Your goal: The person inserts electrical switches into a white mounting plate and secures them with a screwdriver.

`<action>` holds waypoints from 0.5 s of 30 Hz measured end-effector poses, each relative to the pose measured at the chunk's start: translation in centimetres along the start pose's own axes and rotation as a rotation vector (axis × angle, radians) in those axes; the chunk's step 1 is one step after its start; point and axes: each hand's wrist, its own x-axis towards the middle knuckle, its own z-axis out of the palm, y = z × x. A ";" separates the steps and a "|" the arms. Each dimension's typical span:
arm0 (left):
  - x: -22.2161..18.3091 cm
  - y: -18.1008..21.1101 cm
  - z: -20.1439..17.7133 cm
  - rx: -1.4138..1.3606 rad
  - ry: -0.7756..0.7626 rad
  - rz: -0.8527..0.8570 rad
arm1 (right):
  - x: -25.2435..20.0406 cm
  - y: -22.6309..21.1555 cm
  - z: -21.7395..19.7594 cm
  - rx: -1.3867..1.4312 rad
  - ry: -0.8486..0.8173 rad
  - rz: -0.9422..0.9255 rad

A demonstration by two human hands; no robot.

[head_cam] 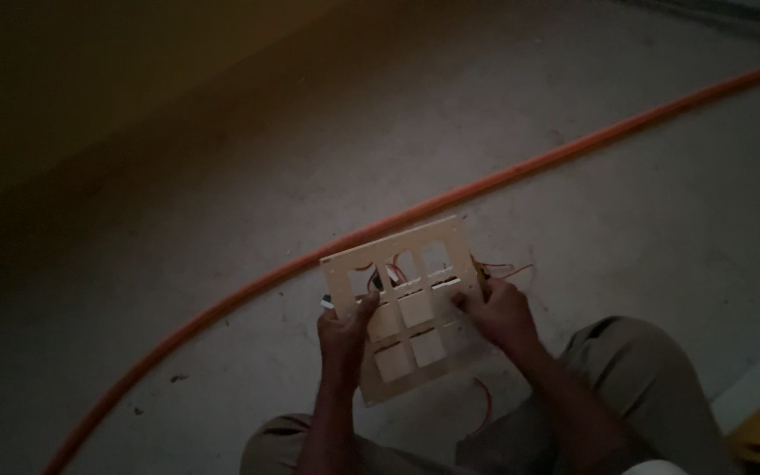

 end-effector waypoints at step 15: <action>-2.1 1.8 0.6 -0.158 -0.083 0.194 | -0.7 -0.5 -0.5 0.343 -0.010 0.145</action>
